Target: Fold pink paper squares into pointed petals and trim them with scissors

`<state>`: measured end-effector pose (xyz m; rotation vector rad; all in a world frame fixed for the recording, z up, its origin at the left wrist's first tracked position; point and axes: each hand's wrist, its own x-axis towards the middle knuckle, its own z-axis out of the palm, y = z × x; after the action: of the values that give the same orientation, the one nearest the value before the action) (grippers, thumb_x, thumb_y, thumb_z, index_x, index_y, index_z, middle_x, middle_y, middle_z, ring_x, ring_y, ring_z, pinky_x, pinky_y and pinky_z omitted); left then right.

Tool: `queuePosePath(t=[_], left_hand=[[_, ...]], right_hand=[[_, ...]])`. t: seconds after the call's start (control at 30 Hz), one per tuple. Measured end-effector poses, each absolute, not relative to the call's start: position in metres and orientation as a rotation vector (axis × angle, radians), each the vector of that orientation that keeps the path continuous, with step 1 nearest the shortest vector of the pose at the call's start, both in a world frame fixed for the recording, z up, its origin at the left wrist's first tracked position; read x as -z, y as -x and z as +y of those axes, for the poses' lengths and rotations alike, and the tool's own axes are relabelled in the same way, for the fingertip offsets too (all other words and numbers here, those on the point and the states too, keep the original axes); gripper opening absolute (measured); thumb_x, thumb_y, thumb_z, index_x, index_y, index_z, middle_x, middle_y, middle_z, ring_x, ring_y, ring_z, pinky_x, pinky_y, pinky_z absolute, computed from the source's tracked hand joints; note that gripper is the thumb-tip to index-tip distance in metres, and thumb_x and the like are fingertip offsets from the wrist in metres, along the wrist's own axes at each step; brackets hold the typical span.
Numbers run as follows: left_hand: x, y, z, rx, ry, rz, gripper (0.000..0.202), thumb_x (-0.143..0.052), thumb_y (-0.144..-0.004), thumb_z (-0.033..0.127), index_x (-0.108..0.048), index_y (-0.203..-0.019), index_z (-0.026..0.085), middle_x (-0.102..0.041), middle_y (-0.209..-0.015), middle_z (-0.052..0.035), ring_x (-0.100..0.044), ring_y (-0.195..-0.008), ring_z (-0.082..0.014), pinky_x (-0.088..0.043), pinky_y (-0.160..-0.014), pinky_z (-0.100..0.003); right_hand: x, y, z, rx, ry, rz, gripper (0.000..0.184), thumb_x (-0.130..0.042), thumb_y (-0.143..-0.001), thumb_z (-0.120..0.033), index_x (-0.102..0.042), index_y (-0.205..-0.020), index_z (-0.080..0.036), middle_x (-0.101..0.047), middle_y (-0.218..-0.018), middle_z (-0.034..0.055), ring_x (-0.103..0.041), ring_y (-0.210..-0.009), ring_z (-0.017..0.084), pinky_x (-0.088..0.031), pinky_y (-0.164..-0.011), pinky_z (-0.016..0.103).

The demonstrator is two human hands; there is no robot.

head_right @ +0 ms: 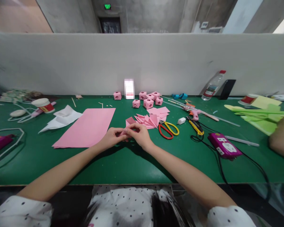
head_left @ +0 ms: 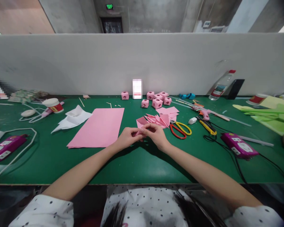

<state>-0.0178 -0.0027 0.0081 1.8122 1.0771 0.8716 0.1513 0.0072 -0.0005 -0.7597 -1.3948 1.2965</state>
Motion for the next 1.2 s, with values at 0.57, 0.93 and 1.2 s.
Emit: queuePosePath(t=[0.57,0.93,1.2], left_hand=[[-0.0042,0.0177,-0.0016,-0.860,-1.804,1.075,0.025,-0.063,-0.078,0.031,-0.074,-0.090,0.012,-0.073,-0.072,-0.0026,-0.068,-0.069,-0.0181,-0.051,-0.067,-0.027],[-0.0037,0.0186,-0.0027,-0.847,-1.827,1.074,0.029,-0.063,-0.080,0.037,-0.073,-0.089,0.011,-0.071,-0.072,-0.0037,-0.066,-0.070,-0.0186,-0.049,-0.067,-0.026],[-0.0102,0.0193,-0.0031,-0.926,-2.130,1.203,0.030,-0.059,-0.079,0.037,-0.059,-0.062,0.013,-0.046,-0.057,0.0039,-0.040,-0.058,-0.0091,-0.030,-0.055,-0.020]], right_hand=[[0.0002,-0.1528,0.0072,-1.316,0.758,-1.403,0.027,-0.079,-0.068,-0.042,-0.070,-0.076,-0.018,-0.068,-0.072,0.0018,-0.060,-0.063,0.014,-0.052,-0.062,0.027],[0.0015,-0.1529,0.0077,-1.275,0.775,-1.432,0.028,-0.078,-0.069,-0.043,-0.069,-0.078,-0.019,-0.069,-0.075,0.0024,-0.062,-0.067,0.016,-0.053,-0.064,0.028],[-0.0002,-0.1529,0.0060,-0.996,0.756,-1.569,0.017,-0.076,-0.074,-0.038,-0.072,-0.075,-0.022,-0.067,-0.080,0.0031,-0.062,-0.080,0.018,-0.050,-0.077,0.031]])
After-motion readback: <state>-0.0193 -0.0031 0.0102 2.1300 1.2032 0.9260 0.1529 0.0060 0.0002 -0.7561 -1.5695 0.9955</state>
